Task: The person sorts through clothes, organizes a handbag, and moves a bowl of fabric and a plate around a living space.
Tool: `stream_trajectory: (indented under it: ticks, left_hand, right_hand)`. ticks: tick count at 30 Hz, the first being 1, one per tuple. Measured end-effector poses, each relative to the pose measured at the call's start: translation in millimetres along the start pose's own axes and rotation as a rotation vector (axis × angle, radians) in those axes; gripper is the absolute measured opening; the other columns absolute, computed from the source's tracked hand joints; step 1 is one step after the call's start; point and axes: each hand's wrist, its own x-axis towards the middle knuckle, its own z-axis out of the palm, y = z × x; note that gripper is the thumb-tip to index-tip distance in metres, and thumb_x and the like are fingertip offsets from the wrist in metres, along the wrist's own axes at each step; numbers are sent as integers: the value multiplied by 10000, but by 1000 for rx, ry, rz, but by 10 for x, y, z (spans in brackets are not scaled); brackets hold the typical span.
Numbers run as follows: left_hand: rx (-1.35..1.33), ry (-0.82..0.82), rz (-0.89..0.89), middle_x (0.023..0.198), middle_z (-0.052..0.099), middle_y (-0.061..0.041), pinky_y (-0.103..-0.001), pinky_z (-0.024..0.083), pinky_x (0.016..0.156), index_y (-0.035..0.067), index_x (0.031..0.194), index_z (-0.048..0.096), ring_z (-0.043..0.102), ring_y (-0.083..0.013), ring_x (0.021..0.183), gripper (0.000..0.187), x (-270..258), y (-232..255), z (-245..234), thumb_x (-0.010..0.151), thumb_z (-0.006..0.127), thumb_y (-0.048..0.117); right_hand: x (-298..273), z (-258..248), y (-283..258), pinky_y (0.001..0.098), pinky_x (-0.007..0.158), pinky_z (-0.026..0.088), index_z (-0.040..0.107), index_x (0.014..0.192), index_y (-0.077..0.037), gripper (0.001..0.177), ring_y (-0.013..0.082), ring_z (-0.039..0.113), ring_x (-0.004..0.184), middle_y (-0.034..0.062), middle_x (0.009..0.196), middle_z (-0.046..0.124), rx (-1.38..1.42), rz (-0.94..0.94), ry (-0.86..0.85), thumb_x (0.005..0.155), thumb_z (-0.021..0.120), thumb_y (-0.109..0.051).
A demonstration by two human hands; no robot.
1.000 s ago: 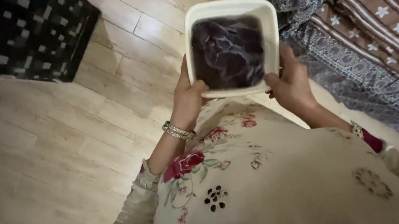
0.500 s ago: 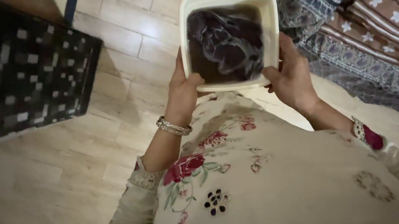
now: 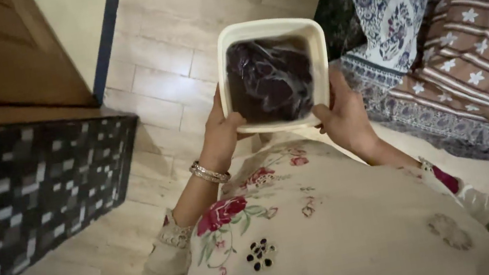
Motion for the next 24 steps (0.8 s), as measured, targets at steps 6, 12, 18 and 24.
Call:
stream_trajectory:
  ticks: [6,12,18,24]
  left_hand:
    - [76,4,47,1078,662,-80,-300,595,621,206,1633,262,643,-125,781,858,560,561,-191,821,476,32]
    - [106,-69,-3,1089,667,-85,-288,589,593,238,1629,240,640,-126,741,860,1139,1438,-453,826,472,37]
    - [150,-223,223,1131,639,-93,-309,640,708,170,1648,230,623,-138,835,843,2050,1589,-922,857,498,59]
    - [414,-237,301,894,628,-87,-306,524,658,146,1669,277,566,-145,732,831,2635,2025,-1048,879,530,99]
  right_hand:
    - [676,51,-341,329,493,588,362,1542,-39,723,206,678,593,157,904,710,0,-25,84,862,586,61]
    - [1329,215,-787,318,514,588,374,1529,-33,661,181,693,631,168,896,711,23,51,147,910,597,23]
    - [1983,434,-1024,324,497,584,351,1543,-65,723,169,684,631,141,934,720,83,81,258,873,605,30]
    - [2466,441,-1277,331,519,572,406,1532,-70,689,179,675,614,164,872,711,116,115,332,883,612,34]
